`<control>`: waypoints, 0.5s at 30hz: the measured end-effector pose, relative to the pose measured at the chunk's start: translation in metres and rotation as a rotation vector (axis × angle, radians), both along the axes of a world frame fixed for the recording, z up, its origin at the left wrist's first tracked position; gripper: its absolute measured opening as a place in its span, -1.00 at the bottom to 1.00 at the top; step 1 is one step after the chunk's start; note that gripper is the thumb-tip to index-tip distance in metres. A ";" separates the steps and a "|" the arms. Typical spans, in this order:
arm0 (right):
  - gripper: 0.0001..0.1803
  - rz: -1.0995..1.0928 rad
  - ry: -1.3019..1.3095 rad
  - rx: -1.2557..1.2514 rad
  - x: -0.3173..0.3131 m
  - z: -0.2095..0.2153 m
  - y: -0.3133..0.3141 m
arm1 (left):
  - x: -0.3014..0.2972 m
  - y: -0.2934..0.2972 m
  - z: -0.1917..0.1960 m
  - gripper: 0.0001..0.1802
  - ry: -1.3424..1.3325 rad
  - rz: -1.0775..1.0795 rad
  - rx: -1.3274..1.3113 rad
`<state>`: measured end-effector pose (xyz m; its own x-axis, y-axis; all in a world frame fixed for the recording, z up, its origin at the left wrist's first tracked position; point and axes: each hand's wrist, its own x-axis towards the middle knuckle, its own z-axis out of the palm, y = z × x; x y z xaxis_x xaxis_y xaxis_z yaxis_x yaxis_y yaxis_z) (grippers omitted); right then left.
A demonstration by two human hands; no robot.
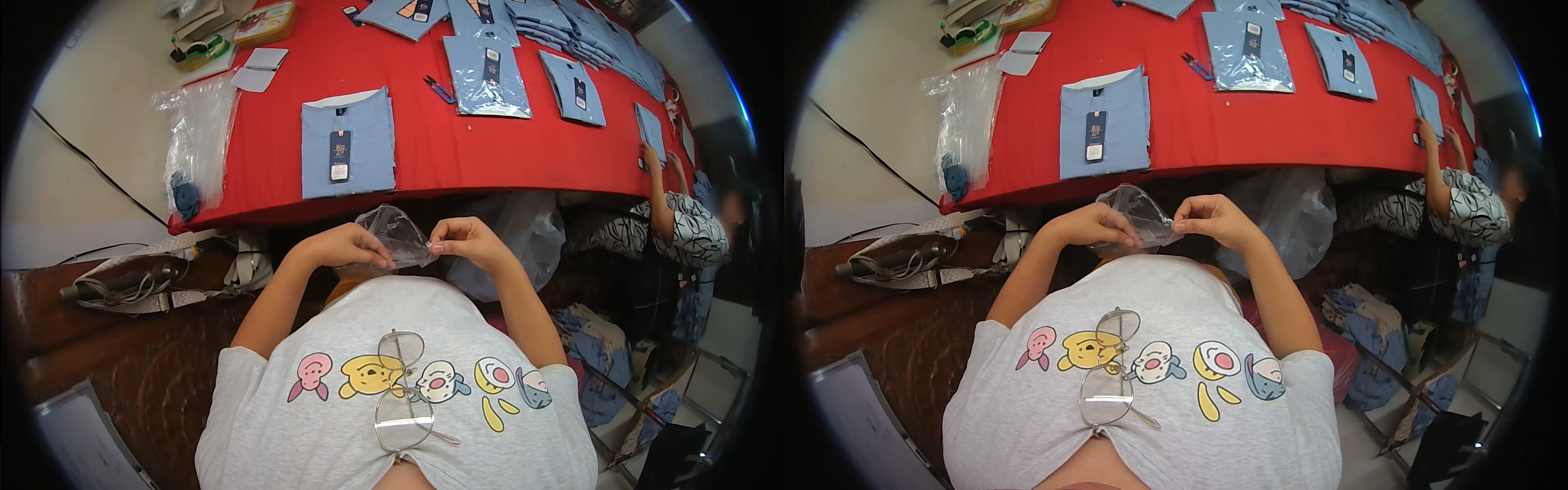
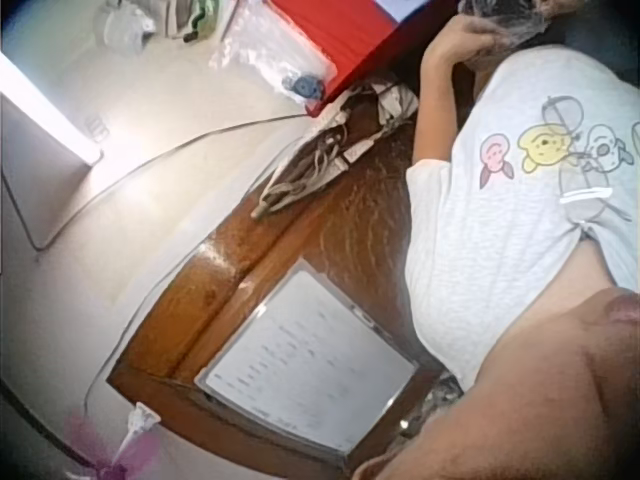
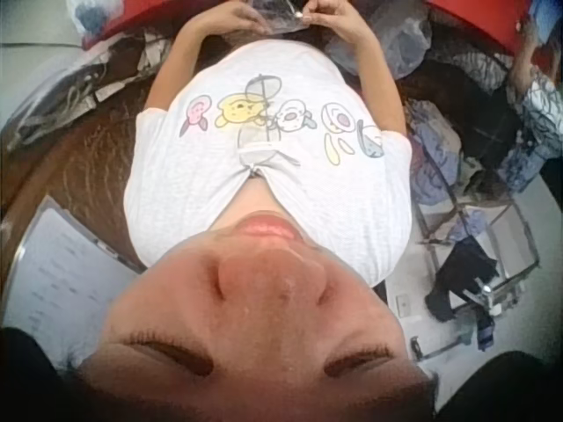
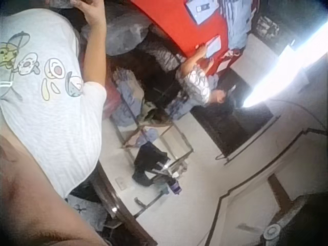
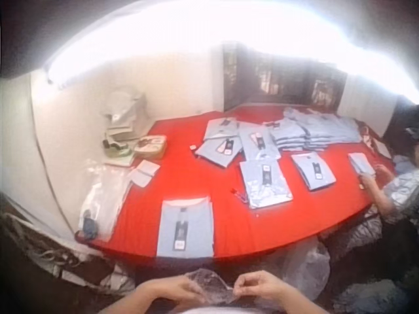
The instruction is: The person places a folded blue shirt into a plastic bag, then removes the shirt, selects a spool of blue thread, and uses a needle to sew buttons onto the collar area of the shirt.
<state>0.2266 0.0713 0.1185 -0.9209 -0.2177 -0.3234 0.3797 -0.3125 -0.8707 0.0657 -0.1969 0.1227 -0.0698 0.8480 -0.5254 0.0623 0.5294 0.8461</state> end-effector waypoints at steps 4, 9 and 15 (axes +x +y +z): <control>-0.89 -0.159 0.072 0.035 0.019 -0.008 0.006 | 0.006 -0.018 -0.003 -0.71 -0.161 0.138 0.004; -0.74 -0.060 -0.127 -0.111 0.030 0.017 -0.005 | 0.013 -0.019 -0.009 -0.67 -0.126 0.104 -0.008; -0.76 0.108 -0.106 0.135 0.022 0.016 0.004 | 0.013 0.004 0.006 -0.66 -0.082 0.025 -0.032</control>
<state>0.2485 0.0750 0.1343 -0.8539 -0.2614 -0.4500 0.4962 -0.1483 -0.8555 0.0783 -0.1925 0.1287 -0.0462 0.8291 -0.5571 -0.0206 0.5568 0.8304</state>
